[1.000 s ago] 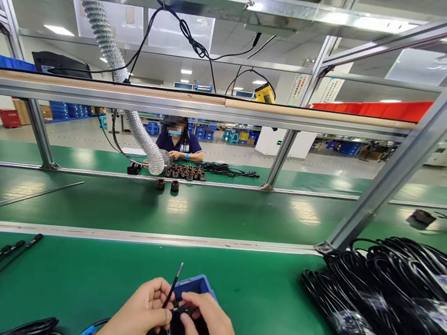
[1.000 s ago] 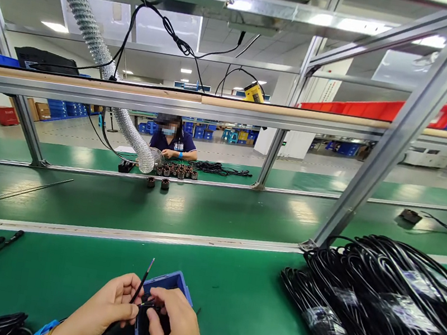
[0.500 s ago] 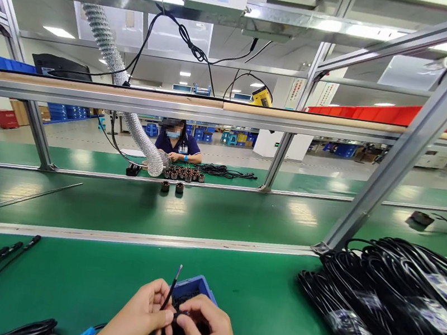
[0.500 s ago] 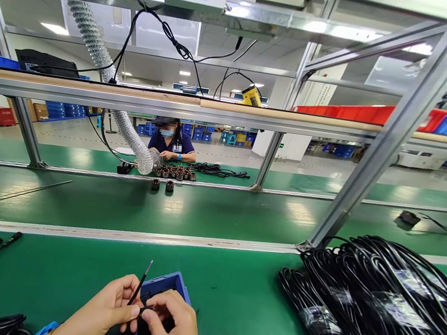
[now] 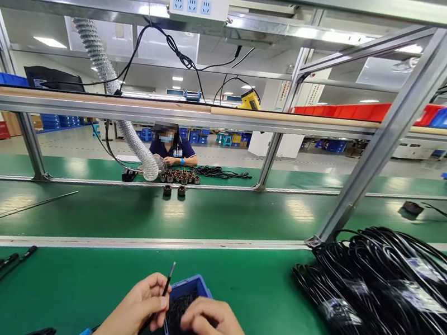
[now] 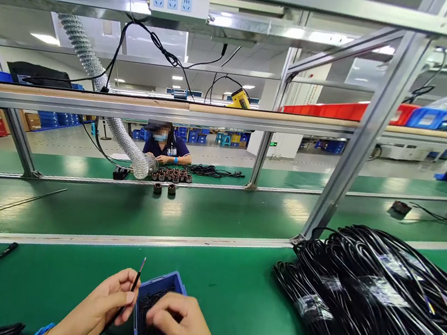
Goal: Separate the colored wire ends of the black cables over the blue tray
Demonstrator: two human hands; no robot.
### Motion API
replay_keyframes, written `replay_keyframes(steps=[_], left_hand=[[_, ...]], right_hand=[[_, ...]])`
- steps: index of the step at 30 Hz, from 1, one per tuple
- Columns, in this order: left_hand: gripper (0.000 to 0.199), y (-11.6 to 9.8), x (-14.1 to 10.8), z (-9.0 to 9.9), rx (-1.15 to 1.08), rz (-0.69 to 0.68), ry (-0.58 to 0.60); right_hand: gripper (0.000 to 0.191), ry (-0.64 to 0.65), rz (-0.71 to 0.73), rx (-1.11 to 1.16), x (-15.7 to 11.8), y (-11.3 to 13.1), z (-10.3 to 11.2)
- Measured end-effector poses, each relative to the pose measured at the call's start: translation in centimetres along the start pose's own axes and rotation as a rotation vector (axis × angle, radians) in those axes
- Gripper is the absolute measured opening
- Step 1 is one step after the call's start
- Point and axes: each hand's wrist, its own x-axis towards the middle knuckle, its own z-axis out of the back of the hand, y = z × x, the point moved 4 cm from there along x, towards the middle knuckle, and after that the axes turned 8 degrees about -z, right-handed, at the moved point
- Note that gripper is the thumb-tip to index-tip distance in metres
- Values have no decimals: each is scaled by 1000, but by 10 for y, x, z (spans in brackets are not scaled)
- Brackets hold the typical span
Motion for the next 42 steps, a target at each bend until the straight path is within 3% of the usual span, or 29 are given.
replay_keyframes(steps=[2,4,6,8,14,19,23,26,36,42], left_hand=[[43,1,0,-3,4,7,5],[49,2,-1,-6,22,-10,2],[49,3,-2,-9,20,-29,10],[48,4,-3,-10,-2,-45,16],[48,6,8,-16,5,-16,3],[44,12,23,-22,146,25,-7],[34,21,26,-18,321,27,-24],[30,22,25,-14,342,22,-43],[31,24,22,-15,305,13,2],[33,19,21,-15,364,-28,21]], right_hand=[[15,-159,-35,-336,4,-7,0],[26,-162,-45,-671,10,-18,-14],[26,-119,-41,-836,17,-29,-29],[9,-127,-50,-869,20,-36,-38],[19,-212,-65,-814,15,-35,-27],[21,-346,27,-377,8,-26,-10],[19,-462,-6,-19,4,-27,3],[28,-484,-32,100,1,-25,6],[26,-479,-19,69,-4,-22,6],[19,-472,58,-79,-6,-16,7]])
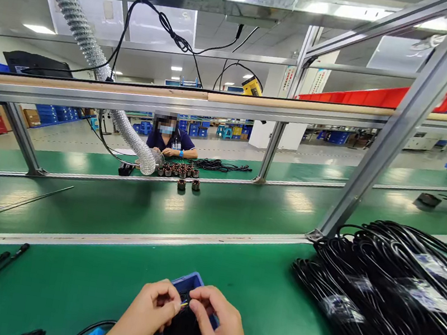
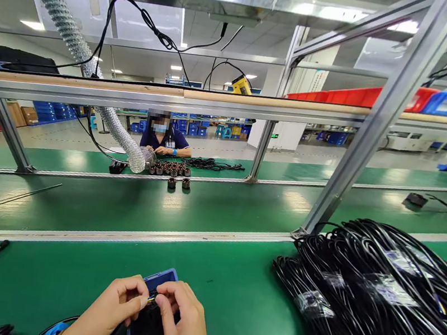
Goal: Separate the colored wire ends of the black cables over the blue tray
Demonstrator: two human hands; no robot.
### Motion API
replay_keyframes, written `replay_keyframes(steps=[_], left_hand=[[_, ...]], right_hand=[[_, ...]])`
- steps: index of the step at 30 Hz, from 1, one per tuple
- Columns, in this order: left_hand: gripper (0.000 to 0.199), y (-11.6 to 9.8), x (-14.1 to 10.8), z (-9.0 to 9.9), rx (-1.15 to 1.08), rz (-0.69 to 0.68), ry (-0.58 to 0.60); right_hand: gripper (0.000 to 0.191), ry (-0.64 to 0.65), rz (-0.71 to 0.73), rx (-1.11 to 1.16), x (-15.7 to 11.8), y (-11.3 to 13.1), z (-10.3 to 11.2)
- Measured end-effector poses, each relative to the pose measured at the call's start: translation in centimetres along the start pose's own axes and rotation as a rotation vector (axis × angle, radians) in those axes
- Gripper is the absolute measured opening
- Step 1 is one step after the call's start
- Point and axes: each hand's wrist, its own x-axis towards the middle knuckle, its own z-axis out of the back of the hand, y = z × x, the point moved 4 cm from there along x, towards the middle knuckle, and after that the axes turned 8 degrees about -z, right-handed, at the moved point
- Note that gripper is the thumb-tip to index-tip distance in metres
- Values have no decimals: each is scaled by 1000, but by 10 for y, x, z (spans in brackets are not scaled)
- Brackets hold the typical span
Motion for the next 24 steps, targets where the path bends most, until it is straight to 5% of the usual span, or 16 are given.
replay_keyframes(steps=[3,10,24], left_hand=[[35,-3,0,0,19,-63,16],[41,7,-1,-2,-40,20,7],[44,6,-1,-2,-51,26,-19]], right_hand=[[21,29,-9,-24,1,4,-1],[33,2,-185,140,2,1,0],[27,-72,-31,65,1,9,3]])
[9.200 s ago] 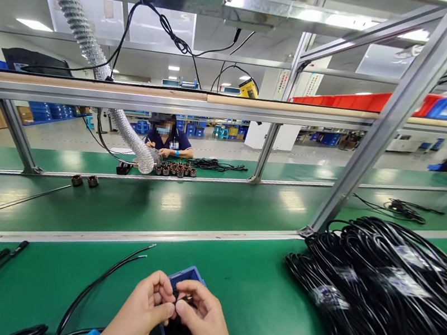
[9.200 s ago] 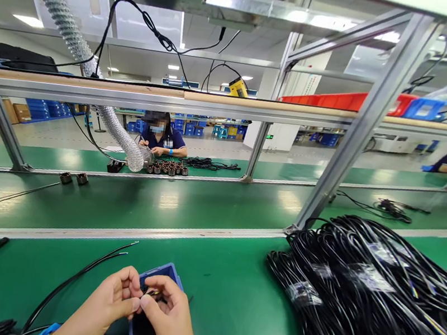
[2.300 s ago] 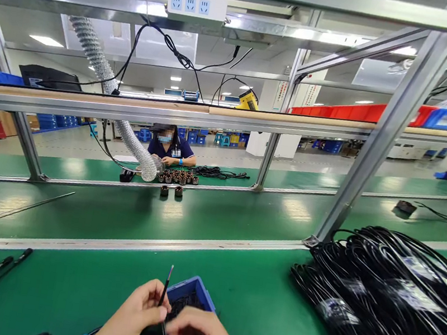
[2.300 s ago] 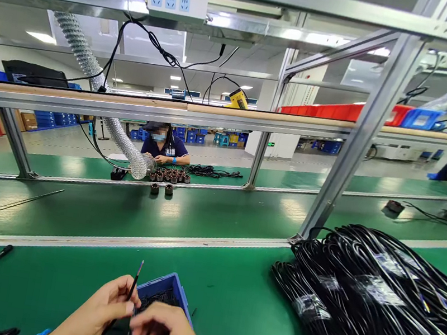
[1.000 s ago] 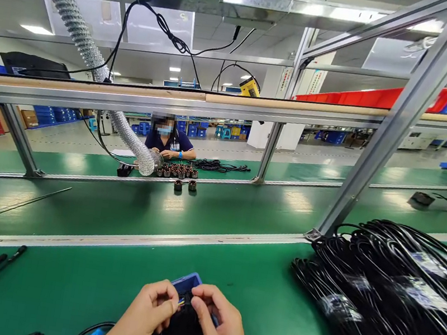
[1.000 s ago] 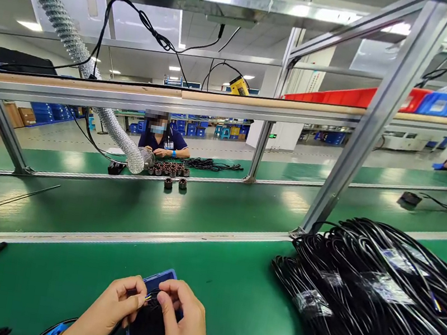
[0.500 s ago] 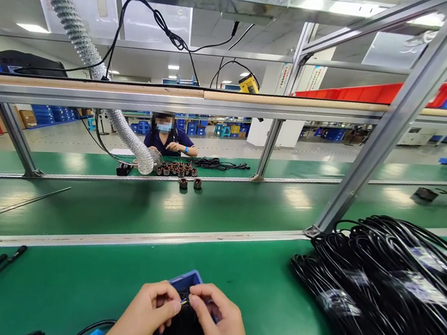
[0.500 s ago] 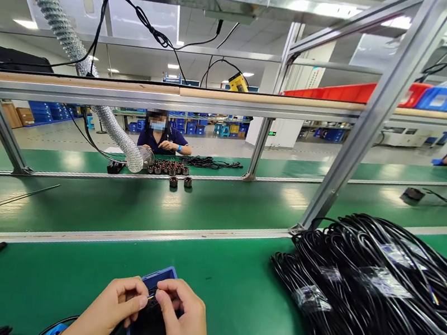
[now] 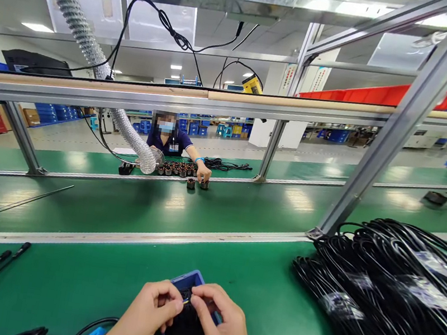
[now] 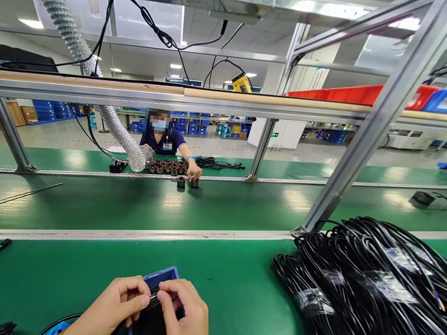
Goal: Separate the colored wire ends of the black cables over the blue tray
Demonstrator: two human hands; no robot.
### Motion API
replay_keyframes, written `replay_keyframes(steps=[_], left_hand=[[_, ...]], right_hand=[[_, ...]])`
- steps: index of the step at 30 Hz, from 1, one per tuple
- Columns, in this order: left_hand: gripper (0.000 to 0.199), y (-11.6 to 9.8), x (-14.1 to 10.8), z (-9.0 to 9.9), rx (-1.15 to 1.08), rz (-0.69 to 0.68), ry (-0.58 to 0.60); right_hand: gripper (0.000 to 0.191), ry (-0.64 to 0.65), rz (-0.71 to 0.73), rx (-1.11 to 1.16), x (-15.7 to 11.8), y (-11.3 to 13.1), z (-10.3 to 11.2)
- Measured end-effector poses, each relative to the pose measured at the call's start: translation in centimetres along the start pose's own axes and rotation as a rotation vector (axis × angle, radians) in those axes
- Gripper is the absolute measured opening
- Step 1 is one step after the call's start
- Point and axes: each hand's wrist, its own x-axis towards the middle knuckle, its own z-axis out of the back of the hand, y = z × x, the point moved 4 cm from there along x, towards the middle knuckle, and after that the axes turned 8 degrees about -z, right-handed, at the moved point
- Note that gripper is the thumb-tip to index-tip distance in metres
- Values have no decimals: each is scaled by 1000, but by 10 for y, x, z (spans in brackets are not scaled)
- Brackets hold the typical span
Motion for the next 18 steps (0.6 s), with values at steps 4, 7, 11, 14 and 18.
replay_keyframes(steps=[4,7,11,14,18], left_hand=[[45,0,0,0,7,4,4],[45,0,0,0,3,7,0],[45,-1,-1,-1,9,16,-3],[44,-4,-2,-2,9,19,7],[42,-9,-2,-2,23,0,12]], right_hand=[[28,-23,25,-24,0,1,1],[26,-16,48,-58,-1,-1,0],[20,-20,110,-102,0,0,-2],[18,-52,194,-153,-2,4,-2],[21,-65,207,-206,-4,5,-3]])
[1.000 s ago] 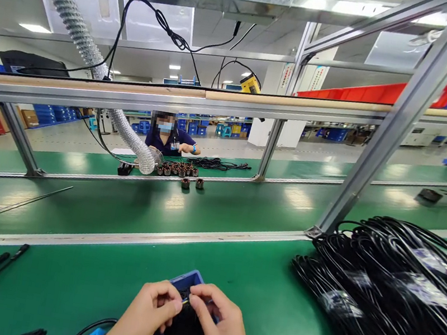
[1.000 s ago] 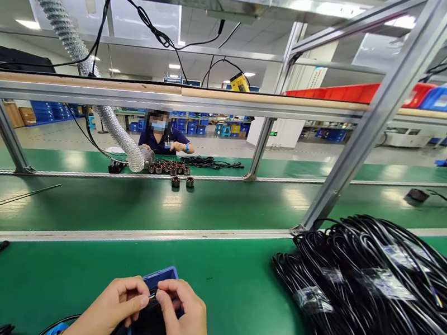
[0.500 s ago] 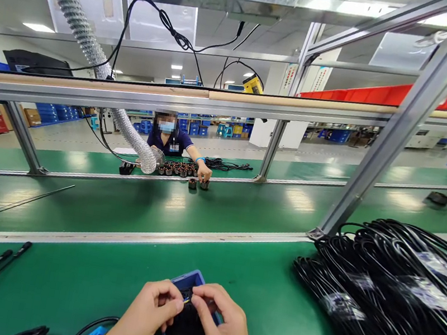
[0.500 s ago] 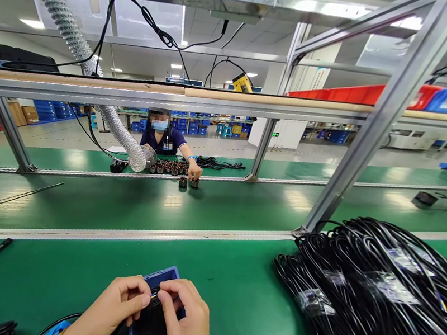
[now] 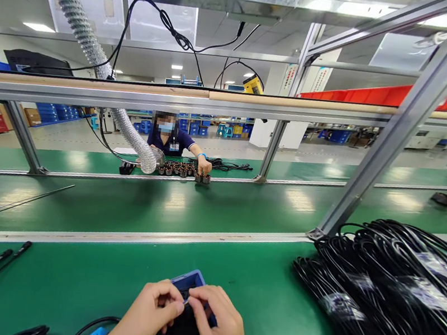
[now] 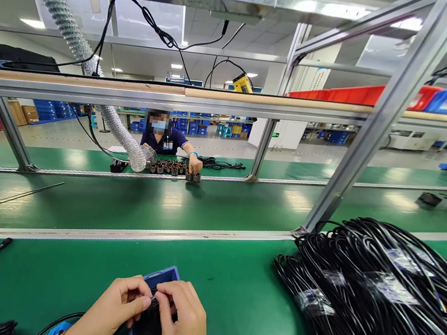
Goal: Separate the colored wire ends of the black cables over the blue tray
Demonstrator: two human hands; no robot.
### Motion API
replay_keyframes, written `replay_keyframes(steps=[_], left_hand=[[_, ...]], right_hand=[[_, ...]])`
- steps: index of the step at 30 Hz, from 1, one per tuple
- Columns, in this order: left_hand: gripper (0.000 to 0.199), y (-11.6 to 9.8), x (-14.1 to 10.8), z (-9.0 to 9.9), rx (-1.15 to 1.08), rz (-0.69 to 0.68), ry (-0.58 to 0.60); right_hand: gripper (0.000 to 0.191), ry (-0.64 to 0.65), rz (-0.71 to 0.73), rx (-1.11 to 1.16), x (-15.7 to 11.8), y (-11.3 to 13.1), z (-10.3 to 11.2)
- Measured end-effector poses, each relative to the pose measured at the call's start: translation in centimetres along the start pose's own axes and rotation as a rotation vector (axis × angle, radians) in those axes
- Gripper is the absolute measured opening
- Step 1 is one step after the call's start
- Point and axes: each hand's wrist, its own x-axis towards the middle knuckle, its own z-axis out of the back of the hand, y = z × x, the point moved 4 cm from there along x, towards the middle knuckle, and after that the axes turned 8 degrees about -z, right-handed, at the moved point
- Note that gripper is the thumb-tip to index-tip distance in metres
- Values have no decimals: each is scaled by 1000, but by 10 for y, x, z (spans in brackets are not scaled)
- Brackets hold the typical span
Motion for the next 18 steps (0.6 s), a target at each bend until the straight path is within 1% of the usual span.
replay_keyframes(steps=[2,4,6,9,12,14,18], left_hand=[[42,-1,0,1,-3,-8,-7],[43,1,1,2,-9,1,-15],[45,3,1,3,-18,16,-17],[44,6,1,3,-18,18,-10],[38,5,0,3,23,-26,-2],[33,4,0,5,62,-62,3],[31,3,0,6,63,-60,26]], right_hand=[[22,19,-40,-10,0,-3,-1],[21,32,-23,-31,1,-4,-1],[22,38,82,-85,1,-2,-1],[27,43,295,-229,-2,5,1],[28,104,419,-324,-4,7,4],[28,147,419,-330,-3,4,6],[22,147,302,-224,1,-6,6]])
